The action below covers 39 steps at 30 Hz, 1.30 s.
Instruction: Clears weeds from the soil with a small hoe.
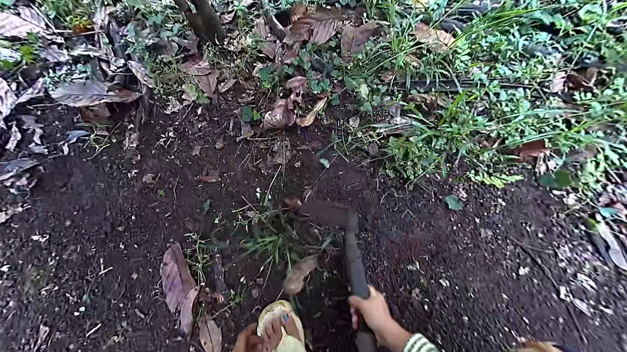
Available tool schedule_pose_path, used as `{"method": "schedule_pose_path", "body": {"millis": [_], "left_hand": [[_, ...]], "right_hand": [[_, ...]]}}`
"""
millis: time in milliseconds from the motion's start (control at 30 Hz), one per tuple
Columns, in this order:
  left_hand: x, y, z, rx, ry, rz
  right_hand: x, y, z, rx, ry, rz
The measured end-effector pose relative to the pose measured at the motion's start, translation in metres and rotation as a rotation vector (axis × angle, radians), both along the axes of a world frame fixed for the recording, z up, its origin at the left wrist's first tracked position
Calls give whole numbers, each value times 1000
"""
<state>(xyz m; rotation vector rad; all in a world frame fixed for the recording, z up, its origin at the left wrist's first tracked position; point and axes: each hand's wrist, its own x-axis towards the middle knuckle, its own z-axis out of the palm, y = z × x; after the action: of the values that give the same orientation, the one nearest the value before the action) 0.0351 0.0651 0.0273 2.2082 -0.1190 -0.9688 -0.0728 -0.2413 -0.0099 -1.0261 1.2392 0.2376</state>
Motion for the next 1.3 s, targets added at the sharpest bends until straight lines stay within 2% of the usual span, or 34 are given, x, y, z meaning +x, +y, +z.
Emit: {"method": "schedule_pose_path", "body": {"millis": [67,167,233,267,333,400,467,567,633,700,767,800,867,933,1000,1100,1200,1300], "left_hand": [[1,1,-2,-9,4,-13],[-1,7,-2,-8,15,12],[-1,6,2,34,-16,19],[0,7,1,67,-57,-2],[5,8,-6,128,-167,-42],[14,3,-12,169,-181,-15],[21,1,-14,159,-105,107],[35,-12,-22,8,-40,392],[40,-22,-20,-23,-9,488],[43,-28,-15,-1,23,512],[48,-31,-8,50,35,514],[49,-32,-6,84,27,510],[56,-30,-4,180,0,478],[62,-29,-8,257,-24,447],[74,-27,-7,296,-41,423],[95,-25,-9,312,-58,393],[121,-19,-6,310,-108,341],[155,-23,-2,345,-166,262]], "right_hand": [[19,-35,9,-101,-102,-169],[74,-93,15,-265,-286,-512],[104,-101,7,-275,-291,-622],[105,-85,0,-267,-255,-566],[82,-34,-16,-219,-143,-305],[56,-4,-21,-95,-62,-206],[28,-8,-10,-18,-2,-170],[9,-58,16,-98,11,-63],[25,-91,25,-193,-60,-84],[67,-114,28,-247,-173,-217],[111,-114,21,-223,-241,-339],[120,-100,14,-202,-235,-320],[104,-49,-2,-176,-161,-76],[61,-5,-10,-140,-49,243],[31,9,-7,-107,54,415],[21,-26,19,-207,123,517],[13,-91,69,-633,192,715],[13,-154,139,-1027,301,905]]}}
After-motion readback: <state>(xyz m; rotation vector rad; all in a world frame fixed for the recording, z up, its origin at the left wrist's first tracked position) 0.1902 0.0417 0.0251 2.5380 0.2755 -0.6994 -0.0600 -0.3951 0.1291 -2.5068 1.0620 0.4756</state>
